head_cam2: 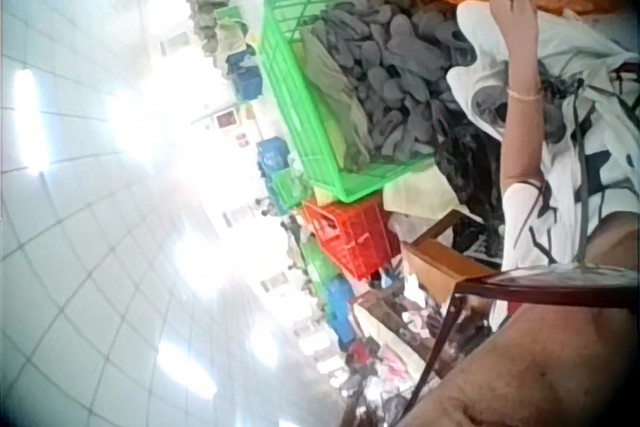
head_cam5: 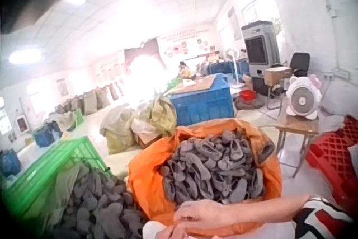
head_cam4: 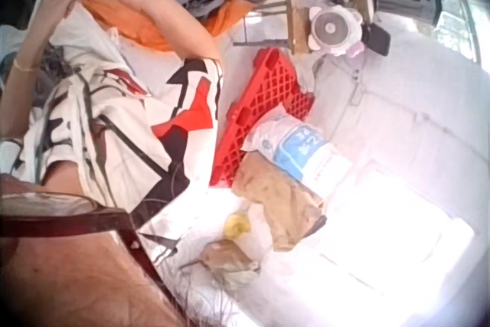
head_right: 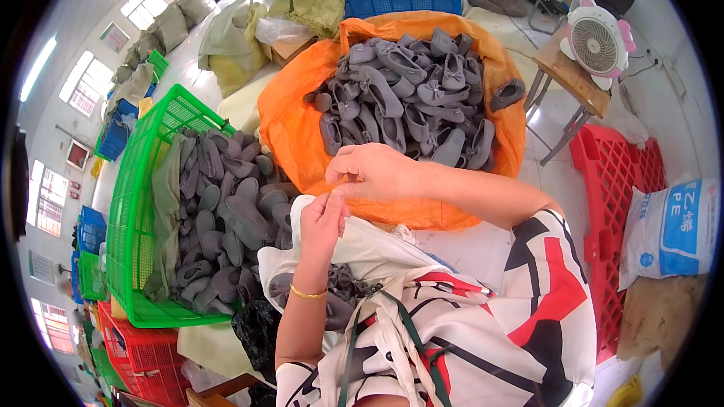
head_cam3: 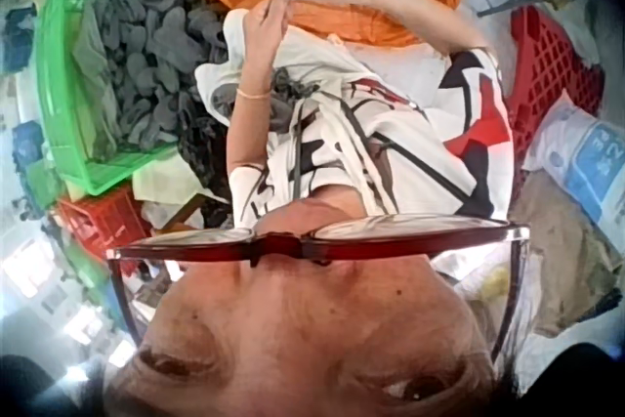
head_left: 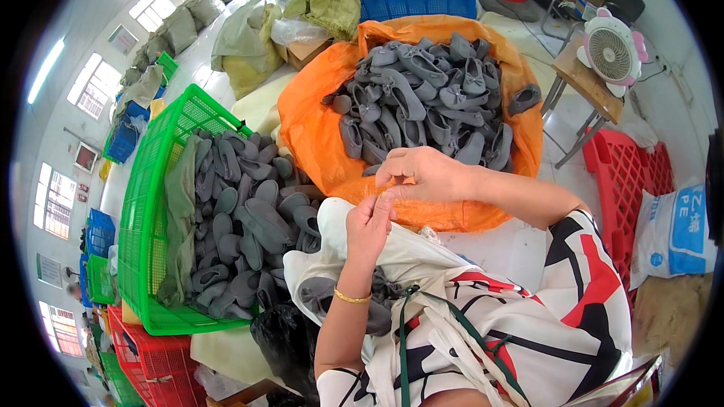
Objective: The person sits cross-legged and sews grey slipper uppers using a needle and thread. They pick up individual slipper parts from a large orange sack, stitch the edges together, and place the finished items into a green basket.
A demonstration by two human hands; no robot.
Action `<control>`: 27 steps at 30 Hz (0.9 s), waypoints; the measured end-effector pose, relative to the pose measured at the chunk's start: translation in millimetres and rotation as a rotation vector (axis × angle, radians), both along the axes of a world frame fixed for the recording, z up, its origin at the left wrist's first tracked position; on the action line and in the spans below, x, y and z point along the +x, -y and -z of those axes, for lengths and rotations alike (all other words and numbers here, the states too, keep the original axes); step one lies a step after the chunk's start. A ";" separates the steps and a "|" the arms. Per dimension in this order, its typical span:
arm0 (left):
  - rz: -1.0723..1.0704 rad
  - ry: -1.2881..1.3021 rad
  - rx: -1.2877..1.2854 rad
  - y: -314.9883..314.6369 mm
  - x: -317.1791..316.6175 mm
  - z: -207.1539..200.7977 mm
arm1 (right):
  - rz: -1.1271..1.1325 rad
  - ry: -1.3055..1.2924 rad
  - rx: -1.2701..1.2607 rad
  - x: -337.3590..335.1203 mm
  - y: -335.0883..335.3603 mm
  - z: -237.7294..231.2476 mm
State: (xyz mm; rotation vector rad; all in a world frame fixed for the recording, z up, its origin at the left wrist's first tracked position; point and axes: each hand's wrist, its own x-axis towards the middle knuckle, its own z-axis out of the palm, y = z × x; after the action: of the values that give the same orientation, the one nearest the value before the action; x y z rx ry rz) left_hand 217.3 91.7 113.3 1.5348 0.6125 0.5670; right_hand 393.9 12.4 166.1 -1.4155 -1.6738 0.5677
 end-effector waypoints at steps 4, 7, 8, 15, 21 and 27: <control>-0.004 -0.001 -0.034 -2.2 1.0 -1.1 | -0.070 0.093 0.034 3.6 -5.7 -1.8; -0.001 -0.005 -0.004 -2.9 -1.6 0.8 | -0.069 0.068 0.009 -0.2 -8.9 -4.8; -0.002 0.001 -0.009 -3.9 -1.2 1.0 | -0.057 0.076 -0.007 -2.5 -9.3 -6.9; -0.091 0.002 -0.008 -16.5 1.8 3.0 | -0.127 0.341 0.147 -9.2 -78.4 15.8; -0.049 -0.062 0.028 -6.0 4.8 1.8 | -0.032 0.036 0.406 -14.4 -107.6 -52.3; -0.045 -0.054 0.006 -8.7 -6.7 12.3 | -0.277 0.233 0.100 -20.1 -91.2 -13.1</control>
State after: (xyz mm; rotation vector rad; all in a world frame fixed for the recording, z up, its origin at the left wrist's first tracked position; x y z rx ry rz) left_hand 210.6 100.4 101.0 1.5495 0.6890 0.5635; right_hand 373.9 103.6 179.3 -1.2232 -2.0750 0.4758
